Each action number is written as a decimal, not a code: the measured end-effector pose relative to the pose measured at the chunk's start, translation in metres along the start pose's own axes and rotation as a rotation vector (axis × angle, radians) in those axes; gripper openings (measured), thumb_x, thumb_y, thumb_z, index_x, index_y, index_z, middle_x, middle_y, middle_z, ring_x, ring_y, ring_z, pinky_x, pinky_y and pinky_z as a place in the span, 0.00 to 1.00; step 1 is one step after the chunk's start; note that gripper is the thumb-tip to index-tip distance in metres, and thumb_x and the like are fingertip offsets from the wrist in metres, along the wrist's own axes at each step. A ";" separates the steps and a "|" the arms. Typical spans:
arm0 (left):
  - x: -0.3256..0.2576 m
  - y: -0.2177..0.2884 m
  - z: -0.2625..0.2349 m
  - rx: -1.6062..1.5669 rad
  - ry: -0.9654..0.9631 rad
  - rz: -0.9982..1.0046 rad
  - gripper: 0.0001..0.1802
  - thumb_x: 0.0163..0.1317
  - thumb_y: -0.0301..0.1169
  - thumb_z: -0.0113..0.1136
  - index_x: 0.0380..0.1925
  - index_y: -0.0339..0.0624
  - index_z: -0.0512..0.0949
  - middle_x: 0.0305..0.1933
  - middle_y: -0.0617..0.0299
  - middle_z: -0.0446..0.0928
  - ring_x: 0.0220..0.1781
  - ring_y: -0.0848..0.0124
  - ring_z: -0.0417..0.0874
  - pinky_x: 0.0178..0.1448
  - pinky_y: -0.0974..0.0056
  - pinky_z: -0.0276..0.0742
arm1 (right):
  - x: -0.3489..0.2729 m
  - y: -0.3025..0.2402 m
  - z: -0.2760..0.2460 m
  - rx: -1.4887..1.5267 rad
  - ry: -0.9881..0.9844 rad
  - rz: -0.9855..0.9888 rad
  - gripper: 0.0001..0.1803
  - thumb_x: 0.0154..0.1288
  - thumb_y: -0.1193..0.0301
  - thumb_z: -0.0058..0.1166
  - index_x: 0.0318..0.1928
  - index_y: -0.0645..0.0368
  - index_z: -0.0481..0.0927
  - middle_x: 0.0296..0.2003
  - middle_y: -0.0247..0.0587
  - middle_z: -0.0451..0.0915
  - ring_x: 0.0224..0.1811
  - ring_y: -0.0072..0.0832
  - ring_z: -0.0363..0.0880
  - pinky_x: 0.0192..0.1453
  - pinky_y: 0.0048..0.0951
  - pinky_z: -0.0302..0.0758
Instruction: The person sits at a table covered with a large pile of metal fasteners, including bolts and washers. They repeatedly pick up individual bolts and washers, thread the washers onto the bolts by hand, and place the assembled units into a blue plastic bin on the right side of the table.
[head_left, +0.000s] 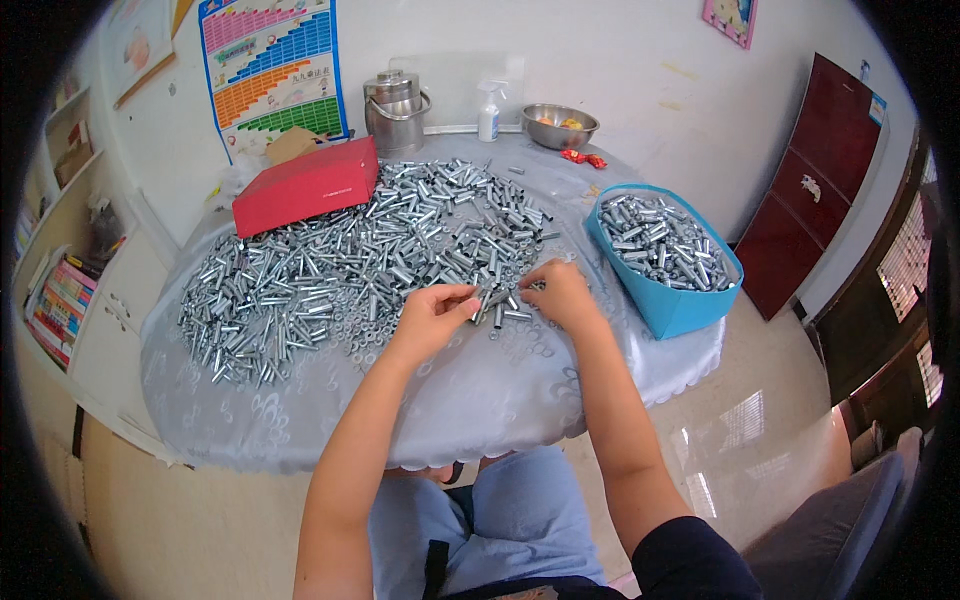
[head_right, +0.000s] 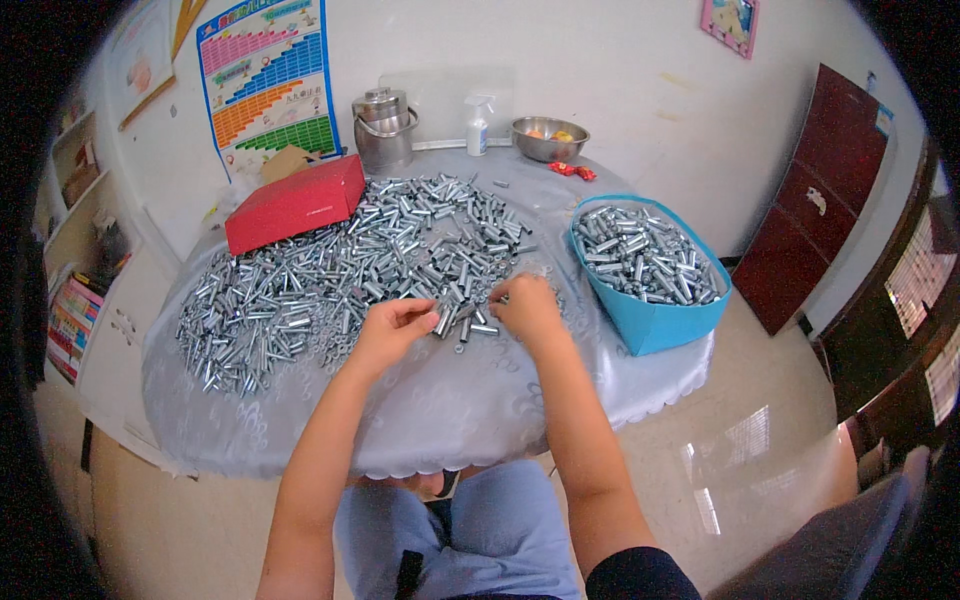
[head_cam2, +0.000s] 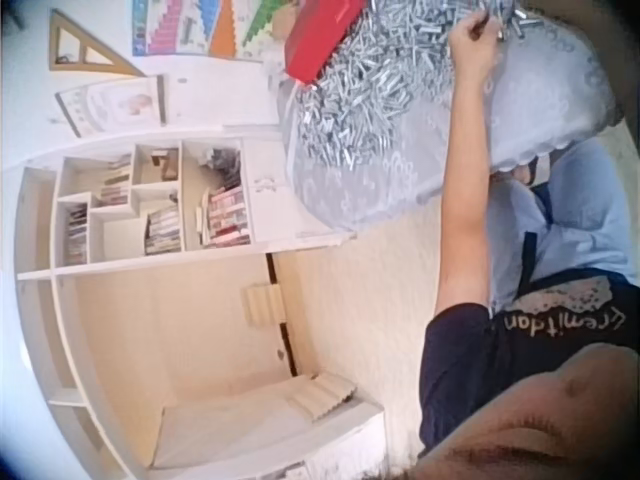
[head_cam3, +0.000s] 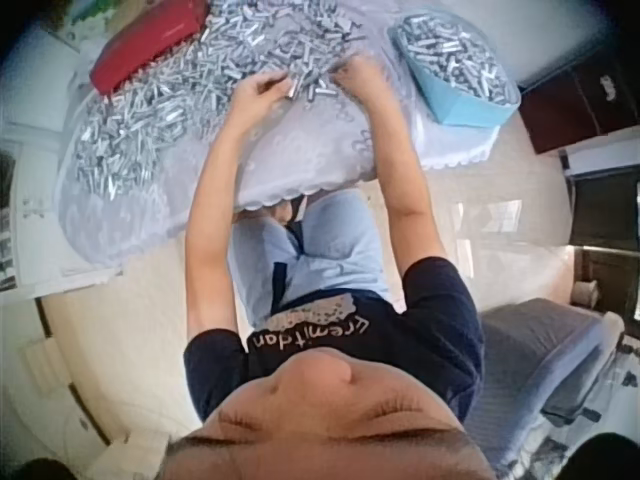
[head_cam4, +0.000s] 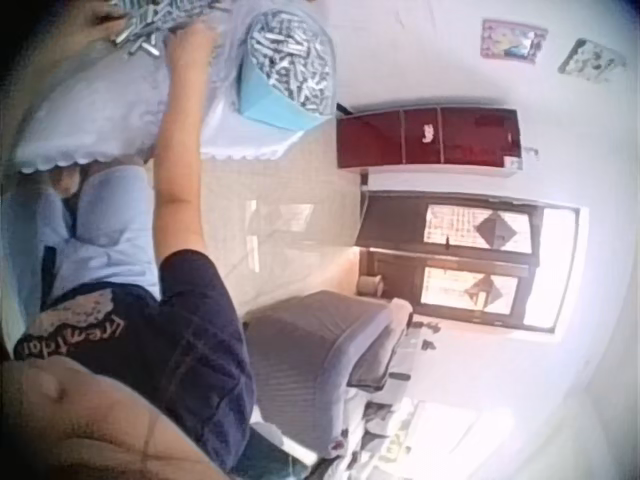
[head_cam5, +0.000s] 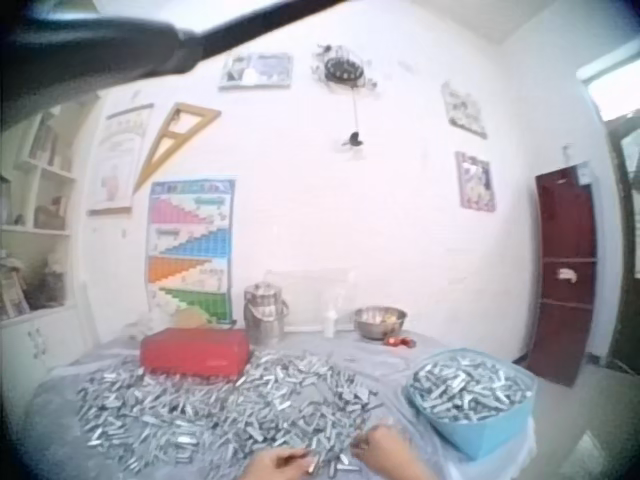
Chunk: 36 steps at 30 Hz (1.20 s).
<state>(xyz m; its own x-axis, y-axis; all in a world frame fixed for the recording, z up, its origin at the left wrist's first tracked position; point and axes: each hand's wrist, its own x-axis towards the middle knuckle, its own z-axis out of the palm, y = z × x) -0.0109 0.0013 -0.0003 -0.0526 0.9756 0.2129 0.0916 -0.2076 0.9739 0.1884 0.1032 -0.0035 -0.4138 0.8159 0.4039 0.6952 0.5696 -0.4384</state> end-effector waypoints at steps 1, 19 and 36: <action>0.000 -0.001 0.000 -0.008 0.007 0.002 0.18 0.54 0.29 0.61 0.43 0.31 0.75 0.39 0.60 0.78 0.38 0.77 0.76 0.44 0.73 0.72 | 0.000 -0.002 0.000 -0.024 -0.007 0.000 0.08 0.43 0.68 0.61 0.29 0.49 0.84 0.34 0.47 0.77 0.40 0.43 0.74 0.47 0.38 0.70; -0.002 0.000 0.003 0.037 -0.014 0.013 0.15 0.54 0.26 0.60 0.42 0.31 0.75 0.37 0.61 0.78 0.37 0.78 0.76 0.42 0.73 0.72 | 0.007 -0.009 -0.003 0.379 0.080 -0.083 0.09 0.47 0.68 0.59 0.32 0.55 0.82 0.36 0.45 0.77 0.38 0.38 0.75 0.45 0.32 0.71; -0.001 -0.003 -0.002 0.054 -0.022 0.007 0.15 0.55 0.27 0.59 0.42 0.31 0.75 0.37 0.60 0.78 0.37 0.77 0.77 0.43 0.73 0.72 | 0.001 -0.041 -0.023 0.952 -0.337 0.001 0.12 0.54 0.74 0.57 0.40 0.63 0.77 0.36 0.34 0.78 0.40 0.20 0.75 0.46 0.23 0.71</action>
<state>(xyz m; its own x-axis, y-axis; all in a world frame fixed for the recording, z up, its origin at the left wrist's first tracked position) -0.0129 0.0007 -0.0038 -0.0298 0.9757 0.2169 0.1458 -0.2105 0.9667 0.1731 0.0784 0.0328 -0.6602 0.7182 0.2200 -0.0021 0.2911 -0.9567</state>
